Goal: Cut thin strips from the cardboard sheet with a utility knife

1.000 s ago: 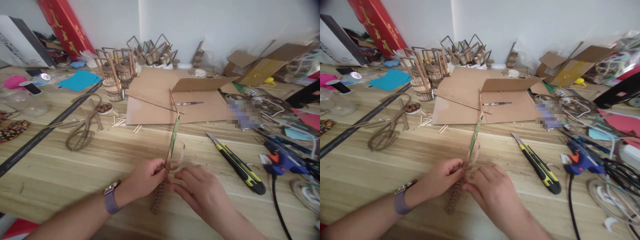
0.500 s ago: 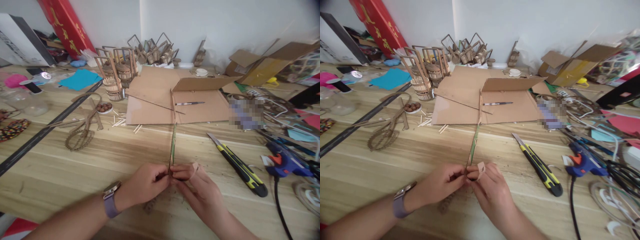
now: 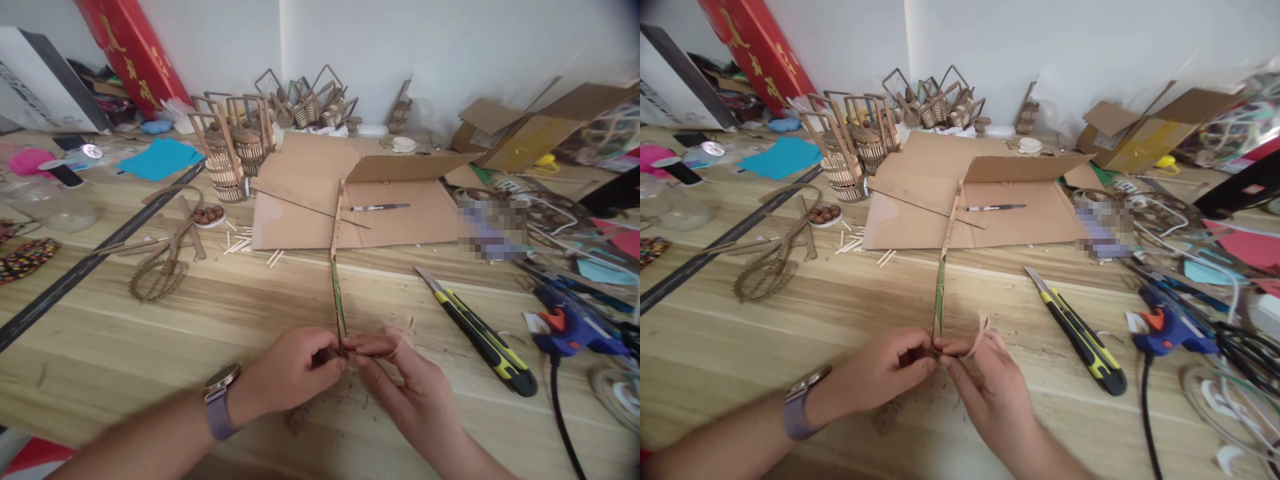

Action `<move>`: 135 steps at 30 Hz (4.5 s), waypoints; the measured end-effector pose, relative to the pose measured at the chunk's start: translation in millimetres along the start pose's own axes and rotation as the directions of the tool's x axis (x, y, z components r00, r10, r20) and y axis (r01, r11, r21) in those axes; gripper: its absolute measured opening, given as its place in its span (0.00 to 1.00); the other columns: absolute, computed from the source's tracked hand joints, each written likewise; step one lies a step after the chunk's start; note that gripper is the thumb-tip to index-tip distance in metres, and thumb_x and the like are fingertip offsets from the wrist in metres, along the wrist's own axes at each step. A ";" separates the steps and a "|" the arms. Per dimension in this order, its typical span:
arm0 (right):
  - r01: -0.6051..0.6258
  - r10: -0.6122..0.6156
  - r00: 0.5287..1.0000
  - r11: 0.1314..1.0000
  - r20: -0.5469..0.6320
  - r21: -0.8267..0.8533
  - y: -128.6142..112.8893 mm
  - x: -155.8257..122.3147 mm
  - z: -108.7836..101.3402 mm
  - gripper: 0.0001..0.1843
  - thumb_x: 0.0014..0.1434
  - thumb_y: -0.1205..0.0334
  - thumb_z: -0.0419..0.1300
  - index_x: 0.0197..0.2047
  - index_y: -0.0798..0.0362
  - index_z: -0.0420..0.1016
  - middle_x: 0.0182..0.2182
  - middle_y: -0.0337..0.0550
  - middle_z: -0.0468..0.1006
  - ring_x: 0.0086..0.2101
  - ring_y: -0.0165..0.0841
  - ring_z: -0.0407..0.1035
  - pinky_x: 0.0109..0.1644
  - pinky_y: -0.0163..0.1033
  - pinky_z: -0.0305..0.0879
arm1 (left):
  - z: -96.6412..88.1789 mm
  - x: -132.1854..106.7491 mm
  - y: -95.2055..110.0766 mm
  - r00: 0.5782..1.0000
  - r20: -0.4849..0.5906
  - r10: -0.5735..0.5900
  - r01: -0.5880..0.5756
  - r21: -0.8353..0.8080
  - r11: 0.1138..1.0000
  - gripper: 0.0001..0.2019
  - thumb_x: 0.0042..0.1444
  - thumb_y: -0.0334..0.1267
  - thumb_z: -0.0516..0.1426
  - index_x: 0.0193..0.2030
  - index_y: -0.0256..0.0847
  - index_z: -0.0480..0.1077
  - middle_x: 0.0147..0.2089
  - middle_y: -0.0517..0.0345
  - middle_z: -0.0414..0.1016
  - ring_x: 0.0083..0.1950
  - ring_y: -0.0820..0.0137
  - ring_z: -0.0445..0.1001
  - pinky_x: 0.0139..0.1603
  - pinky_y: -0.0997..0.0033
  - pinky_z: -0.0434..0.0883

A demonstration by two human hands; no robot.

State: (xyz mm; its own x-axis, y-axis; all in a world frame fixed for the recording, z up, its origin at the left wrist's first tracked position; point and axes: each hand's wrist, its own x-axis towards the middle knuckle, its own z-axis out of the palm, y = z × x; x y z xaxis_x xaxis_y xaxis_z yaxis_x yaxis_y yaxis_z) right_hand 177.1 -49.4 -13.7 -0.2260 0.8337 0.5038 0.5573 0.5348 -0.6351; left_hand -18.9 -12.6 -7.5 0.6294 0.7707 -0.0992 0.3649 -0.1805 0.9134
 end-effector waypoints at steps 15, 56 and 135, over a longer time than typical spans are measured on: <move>0.133 -0.125 0.990 0.982 0.067 -0.132 -3.0 3.3 1.5 0.07 0.63 0.68 0.56 0.41 0.45 0.70 0.38 0.38 0.84 0.43 0.34 0.78 0.49 0.42 0.68 | -0.2 1.8 -1.1 0.998 0.029 -0.059 0.061 -0.091 0.994 0.08 0.62 0.36 0.52 0.37 0.38 0.71 0.29 0.65 0.67 0.29 0.76 0.62 0.28 0.78 0.57; 0.003 -0.002 1.000 0.997 0.020 -0.073 -0.6 2.9 -0.1 0.06 0.63 0.66 0.56 0.41 0.46 0.72 0.38 0.39 0.83 0.43 0.35 0.77 0.44 0.41 0.73 | -1.6 1.3 0.5 0.998 0.030 -0.055 0.055 -0.031 0.998 0.11 0.63 0.35 0.50 0.38 0.37 0.74 0.30 0.62 0.73 0.31 0.73 0.68 0.30 0.77 0.60; 0.005 -0.005 1.000 1.000 0.007 -0.026 -0.5 -0.8 4.1 0.06 0.64 0.67 0.54 0.43 0.46 0.69 0.38 0.42 0.81 0.43 0.34 0.76 0.44 0.40 0.73 | -1.5 0.6 -0.7 0.997 0.049 -0.052 0.055 -0.063 0.996 0.11 0.64 0.40 0.53 0.45 0.40 0.74 0.38 0.60 0.78 0.36 0.71 0.73 0.34 0.77 0.64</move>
State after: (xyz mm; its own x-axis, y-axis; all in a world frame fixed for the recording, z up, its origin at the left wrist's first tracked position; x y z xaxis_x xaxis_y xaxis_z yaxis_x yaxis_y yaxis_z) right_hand 173.7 -49.8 -16.1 -0.2345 0.8321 0.5026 0.5763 0.5354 -0.6174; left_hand -19.8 -11.0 -7.7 0.6423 0.7484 -0.1656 0.3547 -0.0987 0.9297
